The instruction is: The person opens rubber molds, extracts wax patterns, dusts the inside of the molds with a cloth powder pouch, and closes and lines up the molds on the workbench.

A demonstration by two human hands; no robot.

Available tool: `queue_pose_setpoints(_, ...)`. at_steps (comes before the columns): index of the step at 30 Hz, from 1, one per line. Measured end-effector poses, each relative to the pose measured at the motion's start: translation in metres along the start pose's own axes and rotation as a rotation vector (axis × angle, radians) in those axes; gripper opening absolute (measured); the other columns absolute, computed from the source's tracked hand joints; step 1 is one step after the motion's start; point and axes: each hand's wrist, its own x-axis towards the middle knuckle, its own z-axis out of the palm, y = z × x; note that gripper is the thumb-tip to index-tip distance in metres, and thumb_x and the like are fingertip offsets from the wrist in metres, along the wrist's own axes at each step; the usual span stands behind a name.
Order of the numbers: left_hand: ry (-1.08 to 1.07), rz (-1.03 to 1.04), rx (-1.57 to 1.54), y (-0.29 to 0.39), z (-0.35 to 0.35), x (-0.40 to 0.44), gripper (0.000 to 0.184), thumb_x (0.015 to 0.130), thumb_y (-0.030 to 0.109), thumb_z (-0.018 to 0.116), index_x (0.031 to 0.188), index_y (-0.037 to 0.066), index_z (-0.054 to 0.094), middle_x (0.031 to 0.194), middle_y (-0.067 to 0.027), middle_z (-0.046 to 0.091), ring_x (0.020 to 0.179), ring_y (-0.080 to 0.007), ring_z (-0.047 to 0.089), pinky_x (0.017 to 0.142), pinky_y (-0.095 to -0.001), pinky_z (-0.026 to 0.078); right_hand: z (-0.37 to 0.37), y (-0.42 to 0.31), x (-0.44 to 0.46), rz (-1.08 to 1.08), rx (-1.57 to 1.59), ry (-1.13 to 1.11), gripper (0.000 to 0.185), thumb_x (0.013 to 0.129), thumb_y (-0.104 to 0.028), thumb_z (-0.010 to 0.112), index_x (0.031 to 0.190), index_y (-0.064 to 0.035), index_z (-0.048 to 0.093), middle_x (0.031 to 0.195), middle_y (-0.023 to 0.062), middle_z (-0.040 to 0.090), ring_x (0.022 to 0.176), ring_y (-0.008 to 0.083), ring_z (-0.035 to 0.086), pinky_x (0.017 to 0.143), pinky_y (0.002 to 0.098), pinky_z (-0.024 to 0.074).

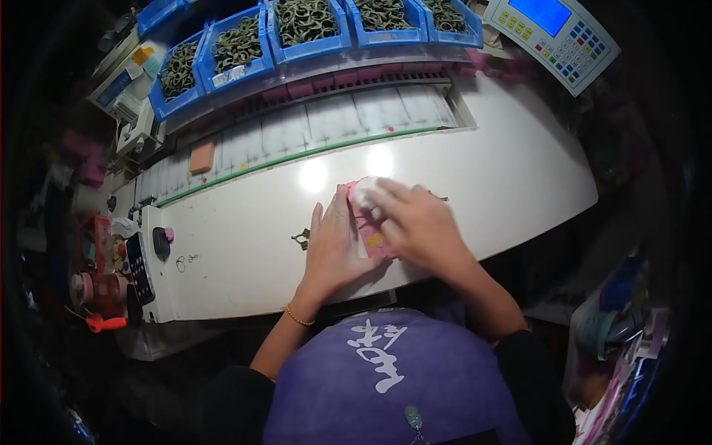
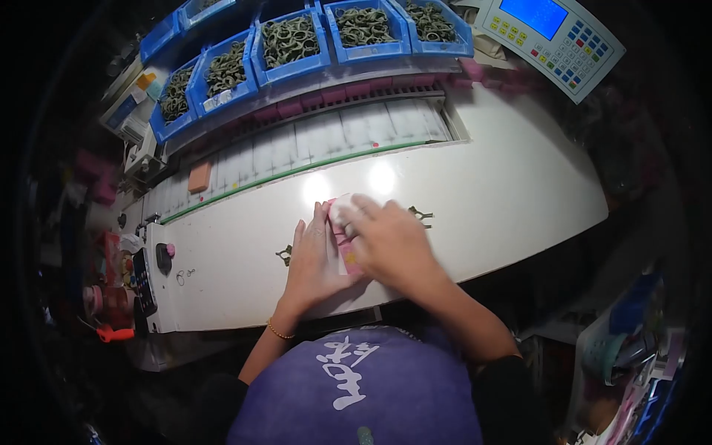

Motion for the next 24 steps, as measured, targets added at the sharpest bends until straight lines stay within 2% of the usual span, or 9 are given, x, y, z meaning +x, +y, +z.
queue_pose_setpoints(2, 0.031, 0.037, 0.019, 0.0, -0.002, 0.0, 0.131, 0.067, 0.054, 0.084, 0.155, -0.01, 0.013, 0.154, -0.0283, 0.039, 0.141, -0.0348, 0.043, 0.122, -0.0551, 0.02, -0.013, 0.016, -0.007, -0.026, -0.015, 0.09, 0.05, 0.08, -0.011, 0.065, 0.13, -0.0105, 0.064, 0.134, 0.0096, 0.062, 0.091, 0.0299, 0.061, 0.086, 0.0411, 0.0516)
queue_pose_setpoints(4, 0.048, 0.052, -0.005, 0.001, -0.001, -0.002, 0.132, 0.067, 0.057, 0.084, 0.155, -0.012, 0.014, 0.155, -0.0287, 0.036, 0.141, -0.0371, 0.042, 0.123, -0.0539, 0.019, -0.023, 0.031, -0.019, 0.11, -0.133, 0.19, 0.055, 0.079, -0.007, 0.066, 0.134, -0.0092, 0.062, 0.139, 0.0115, 0.058, 0.107, 0.0317, 0.057, 0.097, 0.0437, 0.0459)
queue_pose_setpoints(8, 0.052, 0.028, -0.087, 0.003, 0.003, 0.0, 0.13, 0.067, 0.053, 0.086, 0.156, -0.01, 0.014, 0.152, -0.0282, 0.038, 0.142, -0.0397, 0.04, 0.121, -0.0525, 0.027, -0.01, 0.04, -0.049, 0.145, -0.363, 0.142, 0.066, 0.078, -0.007, 0.068, 0.143, -0.0082, 0.054, 0.145, 0.0133, 0.051, 0.122, 0.0341, 0.047, 0.106, 0.0492, 0.0364)
queue_pose_setpoints(10, 0.164, 0.048, -0.347, 0.0, 0.007, 0.0, 0.119, 0.074, 0.036, 0.087, 0.158, -0.006, 0.013, 0.149, -0.0258, 0.041, 0.135, -0.039, 0.05, 0.112, -0.048, 0.043, 0.004, 0.024, -0.055, 0.063, -0.002, -0.063, 0.078, 0.078, -0.008, 0.07, 0.152, -0.0109, 0.043, 0.153, 0.0144, 0.043, 0.132, 0.0358, 0.039, 0.111, 0.0512, 0.0278)
queue_pose_setpoints(14, 0.259, 0.013, -0.698, -0.005, 0.016, -0.003, 0.108, 0.08, 0.017, 0.084, 0.16, -0.001, 0.013, 0.145, -0.0228, 0.045, 0.123, -0.0332, 0.061, 0.1, -0.0412, 0.054, 0.03, 0.013, -0.048, 0.073, 0.199, -0.025, 0.086, 0.079, -0.012, 0.074, 0.156, -0.0108, 0.036, 0.149, 0.014, 0.044, 0.125, 0.0338, 0.043, 0.109, 0.0474, 0.0313)
queue_pose_setpoints(16, 0.255, -0.077, -0.989, -0.002, 0.013, -0.008, 0.102, 0.083, 0.008, 0.081, 0.16, 0.002, 0.015, 0.148, -0.0213, 0.043, 0.114, -0.0308, 0.066, 0.098, -0.0384, 0.055, 0.037, 0.013, -0.043, 0.181, 0.372, 0.03, 0.089, 0.083, -0.026, 0.079, 0.156, -0.0059, 0.033, 0.143, 0.0122, 0.05, 0.119, 0.0314, 0.045, 0.108, 0.045, 0.029)
queue_pose_setpoints(20, 0.179, 0.132, -0.576, -0.003, 0.01, -0.011, 0.079, 0.084, 0.013, 0.082, 0.151, 0.001, 0.042, 0.134, -0.0186, 0.061, 0.113, -0.0217, 0.067, 0.09, -0.0326, 0.055, 0.046, 0.02, -0.04, 0.108, 0.494, 0.068, 0.075, 0.09, -0.027, 0.074, 0.154, -0.0061, 0.041, 0.125, 0.0121, 0.06, 0.11, 0.0288, 0.048, 0.104, 0.0414, 0.0347)
queue_pose_setpoints(22, 0.217, 0.051, -0.576, 0.001, 0.012, -0.014, 0.063, 0.086, 0.014, 0.081, 0.142, 0.002, 0.054, 0.122, -0.0166, 0.069, 0.107, -0.017, 0.068, 0.086, -0.0293, 0.055, 0.043, 0.02, -0.039, 0.096, 0.47, 0.085, 0.069, 0.092, -0.024, 0.072, 0.153, -0.0066, 0.044, 0.12, 0.0116, 0.063, 0.108, 0.0285, 0.049, 0.103, 0.0395, 0.0373)
queue_pose_setpoints(24, 0.085, -0.251, -0.945, 0.0, 0.014, -0.016, 0.054, 0.091, 0.013, 0.076, 0.139, 0.001, 0.055, 0.117, -0.0157, 0.071, 0.103, -0.0168, 0.069, 0.086, -0.0282, 0.055, 0.042, 0.021, -0.038, 0.064, 0.501, 0.131, 0.059, 0.092, -0.021, 0.071, 0.146, -0.0061, 0.052, 0.122, 0.0107, 0.063, 0.108, 0.0276, 0.049, 0.101, 0.0388, 0.0389)
